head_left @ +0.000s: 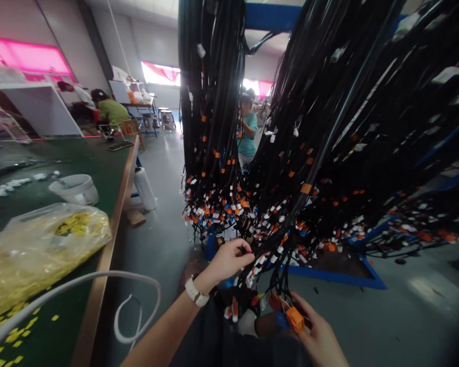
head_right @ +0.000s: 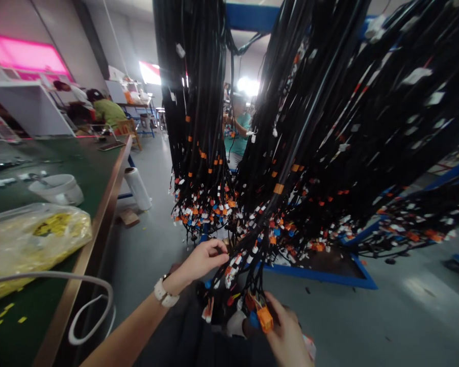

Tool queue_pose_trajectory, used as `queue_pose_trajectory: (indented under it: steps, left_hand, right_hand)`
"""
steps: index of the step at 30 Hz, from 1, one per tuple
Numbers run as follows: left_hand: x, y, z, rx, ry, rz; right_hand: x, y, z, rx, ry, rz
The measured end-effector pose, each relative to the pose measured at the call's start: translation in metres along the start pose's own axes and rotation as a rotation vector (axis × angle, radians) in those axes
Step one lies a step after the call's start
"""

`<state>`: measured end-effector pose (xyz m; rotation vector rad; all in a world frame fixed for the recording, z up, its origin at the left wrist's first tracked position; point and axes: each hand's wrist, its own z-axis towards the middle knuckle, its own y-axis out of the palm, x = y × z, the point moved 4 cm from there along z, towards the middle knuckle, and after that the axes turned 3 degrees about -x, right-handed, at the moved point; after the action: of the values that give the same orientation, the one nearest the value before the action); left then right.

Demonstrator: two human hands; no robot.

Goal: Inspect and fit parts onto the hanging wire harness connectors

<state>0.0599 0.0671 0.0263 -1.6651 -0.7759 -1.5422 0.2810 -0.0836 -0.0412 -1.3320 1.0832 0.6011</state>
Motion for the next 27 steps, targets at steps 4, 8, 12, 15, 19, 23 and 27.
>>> queue_pose_trajectory:
  steps: [4,8,12,15,19,23,27]
  left_hand:
    - [0.01,-0.012,-0.001,0.115,0.049,0.23]
    - [0.019,-0.019,-0.004,0.155,0.086,0.344]
    - [0.02,-0.022,-0.006,0.243,0.101,0.42]
    - [0.022,-0.023,-0.008,0.293,0.103,0.465]
    - [0.027,-0.026,-0.01,0.316,0.103,0.502]
    - [0.027,-0.027,-0.004,0.17,0.076,0.427]
    - [0.027,-0.028,-0.002,0.063,0.083,0.4]
  right_hand:
    - [-0.005,0.001,-0.001,-0.033,-0.018,0.041]
    - [-0.002,0.005,0.001,-0.075,-0.044,0.017]
    - [0.003,0.009,0.004,-0.084,-0.067,-0.029]
    - [0.004,0.009,0.005,-0.068,-0.106,-0.066]
    - [0.005,0.007,0.007,-0.044,-0.134,-0.132]
    - [0.004,0.008,0.007,-0.064,-0.157,-0.155]
    - [0.001,0.008,0.007,-0.055,-0.17,-0.165]
